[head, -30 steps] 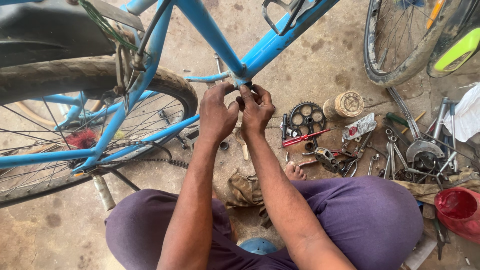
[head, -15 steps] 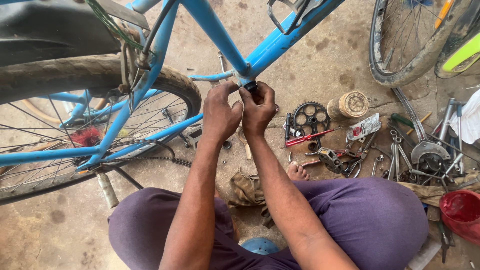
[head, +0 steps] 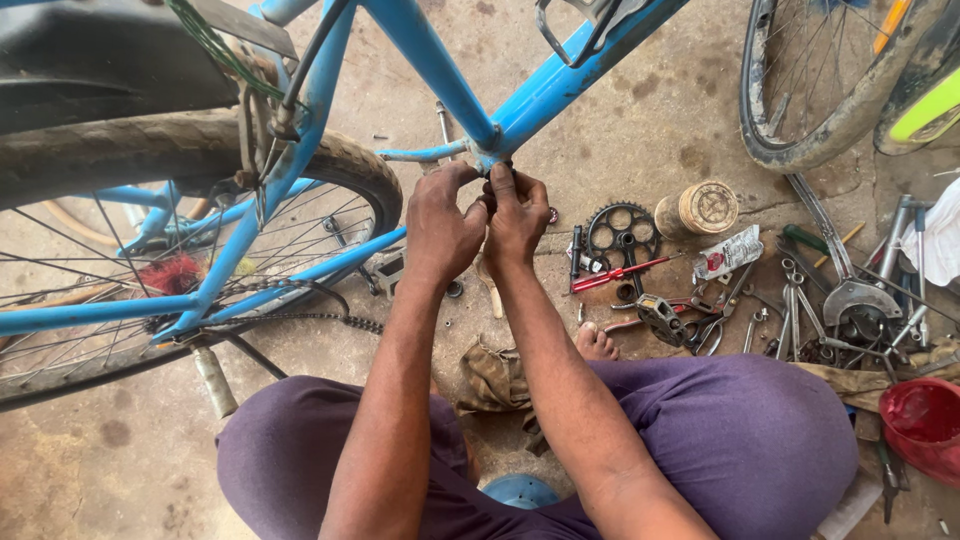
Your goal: The person is repairing a bicycle by applying grease to a bearing and installing it into the bottom bracket shell. They then use a hammer and a metal tool to tap the bearing into place.
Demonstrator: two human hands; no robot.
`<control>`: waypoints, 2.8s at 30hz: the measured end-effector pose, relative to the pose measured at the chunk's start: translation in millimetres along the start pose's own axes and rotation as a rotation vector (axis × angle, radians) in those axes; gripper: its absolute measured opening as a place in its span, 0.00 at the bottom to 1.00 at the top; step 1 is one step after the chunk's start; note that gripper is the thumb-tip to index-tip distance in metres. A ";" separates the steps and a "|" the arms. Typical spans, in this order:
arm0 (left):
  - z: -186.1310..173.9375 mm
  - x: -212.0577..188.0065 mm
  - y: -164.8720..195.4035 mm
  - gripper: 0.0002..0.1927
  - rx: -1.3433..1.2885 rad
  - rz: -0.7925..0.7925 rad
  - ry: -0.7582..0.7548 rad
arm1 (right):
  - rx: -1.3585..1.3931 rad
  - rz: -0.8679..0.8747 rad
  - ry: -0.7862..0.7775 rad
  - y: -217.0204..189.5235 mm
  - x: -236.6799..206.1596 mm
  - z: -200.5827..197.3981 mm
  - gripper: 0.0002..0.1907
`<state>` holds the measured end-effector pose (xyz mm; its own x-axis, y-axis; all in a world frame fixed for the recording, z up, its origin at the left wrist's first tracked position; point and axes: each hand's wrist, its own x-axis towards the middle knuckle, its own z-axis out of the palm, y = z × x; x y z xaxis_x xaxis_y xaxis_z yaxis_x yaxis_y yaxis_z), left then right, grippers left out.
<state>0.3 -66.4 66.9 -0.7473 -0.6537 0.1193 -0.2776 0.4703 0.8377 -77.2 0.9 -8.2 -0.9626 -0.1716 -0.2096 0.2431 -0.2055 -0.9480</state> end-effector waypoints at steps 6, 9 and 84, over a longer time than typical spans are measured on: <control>0.9 -0.4 -2.2 0.18 -0.002 -0.005 -0.005 | -0.193 -0.163 -0.056 -5.7 -0.7 -4.0 0.19; 1.4 -1.0 -3.7 0.19 -0.007 0.026 0.012 | -0.305 -0.284 -0.086 -7.1 0.7 -5.4 0.21; 4.3 -0.5 -10.4 0.19 -0.007 0.041 0.029 | -0.229 -0.116 -0.051 -11.3 0.3 -2.3 0.25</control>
<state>0.9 -68.4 55.8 -0.7403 -0.6508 0.1684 -0.2432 0.4929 0.8354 -80.6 5.5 1.9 -0.9737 -0.2093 -0.0895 0.0924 -0.0043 -0.9957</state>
